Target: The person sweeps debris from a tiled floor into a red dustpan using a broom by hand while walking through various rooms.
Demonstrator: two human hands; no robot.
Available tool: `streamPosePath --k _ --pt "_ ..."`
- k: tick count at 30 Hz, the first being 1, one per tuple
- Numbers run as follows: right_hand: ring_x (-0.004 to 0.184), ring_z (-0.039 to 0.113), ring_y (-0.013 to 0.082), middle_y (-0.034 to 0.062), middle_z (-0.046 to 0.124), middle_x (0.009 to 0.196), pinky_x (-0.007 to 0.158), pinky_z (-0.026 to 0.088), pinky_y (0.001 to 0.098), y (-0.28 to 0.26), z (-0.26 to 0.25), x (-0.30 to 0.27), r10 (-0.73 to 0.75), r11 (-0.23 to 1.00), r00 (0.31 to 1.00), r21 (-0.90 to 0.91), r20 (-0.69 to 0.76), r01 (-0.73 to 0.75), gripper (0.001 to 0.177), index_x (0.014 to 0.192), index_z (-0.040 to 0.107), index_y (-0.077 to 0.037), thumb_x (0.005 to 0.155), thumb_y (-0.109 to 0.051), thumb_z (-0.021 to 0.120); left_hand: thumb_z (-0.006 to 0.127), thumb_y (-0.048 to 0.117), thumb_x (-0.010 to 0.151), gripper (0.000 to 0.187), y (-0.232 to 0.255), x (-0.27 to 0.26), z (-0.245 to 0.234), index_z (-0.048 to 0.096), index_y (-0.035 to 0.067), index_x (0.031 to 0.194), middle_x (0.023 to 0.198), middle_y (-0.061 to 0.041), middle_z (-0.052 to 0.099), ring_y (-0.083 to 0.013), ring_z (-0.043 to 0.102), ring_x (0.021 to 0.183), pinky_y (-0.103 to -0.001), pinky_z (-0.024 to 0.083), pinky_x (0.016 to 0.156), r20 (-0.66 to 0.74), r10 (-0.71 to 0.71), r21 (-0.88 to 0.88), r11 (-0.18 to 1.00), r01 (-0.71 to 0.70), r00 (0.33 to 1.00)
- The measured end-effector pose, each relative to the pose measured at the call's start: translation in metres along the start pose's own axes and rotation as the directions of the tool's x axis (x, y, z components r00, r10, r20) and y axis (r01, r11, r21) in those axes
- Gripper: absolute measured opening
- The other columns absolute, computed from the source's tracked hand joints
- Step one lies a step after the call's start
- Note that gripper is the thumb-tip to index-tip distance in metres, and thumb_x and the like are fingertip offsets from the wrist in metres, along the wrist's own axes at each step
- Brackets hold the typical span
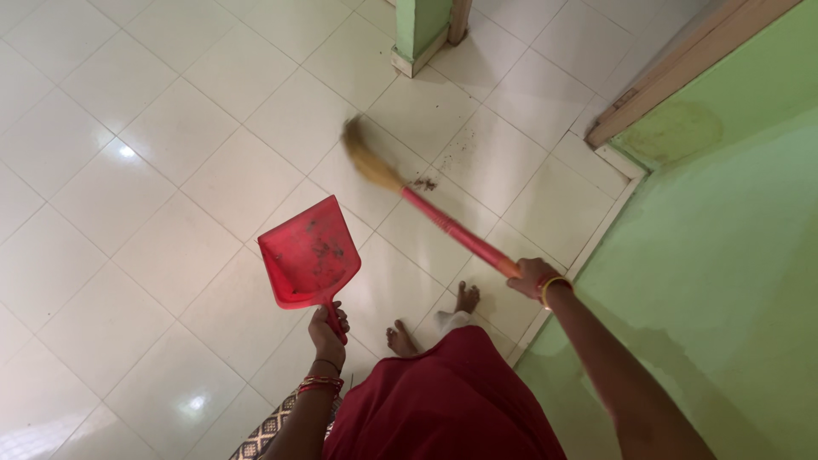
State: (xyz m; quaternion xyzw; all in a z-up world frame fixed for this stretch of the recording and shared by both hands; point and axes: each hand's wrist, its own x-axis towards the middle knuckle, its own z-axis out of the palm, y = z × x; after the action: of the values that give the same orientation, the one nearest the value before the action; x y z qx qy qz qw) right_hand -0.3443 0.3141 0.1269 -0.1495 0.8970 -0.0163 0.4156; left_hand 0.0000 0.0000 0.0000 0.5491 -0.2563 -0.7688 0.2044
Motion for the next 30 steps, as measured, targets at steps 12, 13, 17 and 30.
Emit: streamPosePath --k 12,13,17,30 --pt "0.110 0.071 0.0306 0.0171 0.069 0.124 0.094 0.059 0.0444 -0.006 0.054 0.050 -0.048 0.938 0.984 -0.331 0.171 0.103 0.059 0.137 0.051 -0.006 0.093 -0.042 0.066 0.041 0.030 0.106 0.040 -0.008 0.000 0.019 0.062 -0.004 0.106 0.075 -0.008 0.058 -0.0175 0.051 0.063 -0.030 0.041 0.055 0.005 0.045 0.001 0.999 -0.045 0.999" --pt "0.110 0.072 0.0301 0.0180 0.069 0.125 0.094 0.059 0.0449 0.001 0.056 0.049 0.023 0.947 0.970 -0.318 0.240 0.056 0.062 0.143 0.043 -0.006 0.096 -0.043 0.063 0.041 0.030 0.106 0.040 -0.010 0.001 0.023 0.062 -0.004 0.106 0.075 -0.008 0.058 -0.0175 0.051 0.063 -0.030 0.041 0.055 0.003 0.043 0.000 0.999 -0.043 0.999" --pt "0.114 0.069 0.0310 0.0165 0.068 0.125 0.097 0.056 0.0458 0.056 0.067 0.039 0.069 0.952 0.969 -0.308 0.238 0.008 0.062 0.141 0.045 -0.008 0.100 -0.054 0.055 0.041 0.031 0.106 0.040 -0.022 0.001 0.043 0.062 -0.003 0.106 0.074 -0.008 0.058 -0.0177 0.050 0.061 -0.030 0.041 0.054 0.003 0.023 0.015 1.000 -0.023 1.000" --pt "0.111 0.073 0.0304 0.0128 0.073 0.120 0.093 0.059 0.0488 0.207 0.048 0.025 0.357 0.922 0.933 -0.173 0.037 -0.346 0.055 0.132 0.054 -0.011 0.100 -0.056 0.053 0.043 0.030 0.105 0.039 -0.046 -0.013 0.121 0.062 -0.004 0.106 0.074 -0.008 0.058 -0.0171 0.050 0.060 -0.030 0.042 0.055 0.023 0.035 0.045 0.998 -0.036 0.999"
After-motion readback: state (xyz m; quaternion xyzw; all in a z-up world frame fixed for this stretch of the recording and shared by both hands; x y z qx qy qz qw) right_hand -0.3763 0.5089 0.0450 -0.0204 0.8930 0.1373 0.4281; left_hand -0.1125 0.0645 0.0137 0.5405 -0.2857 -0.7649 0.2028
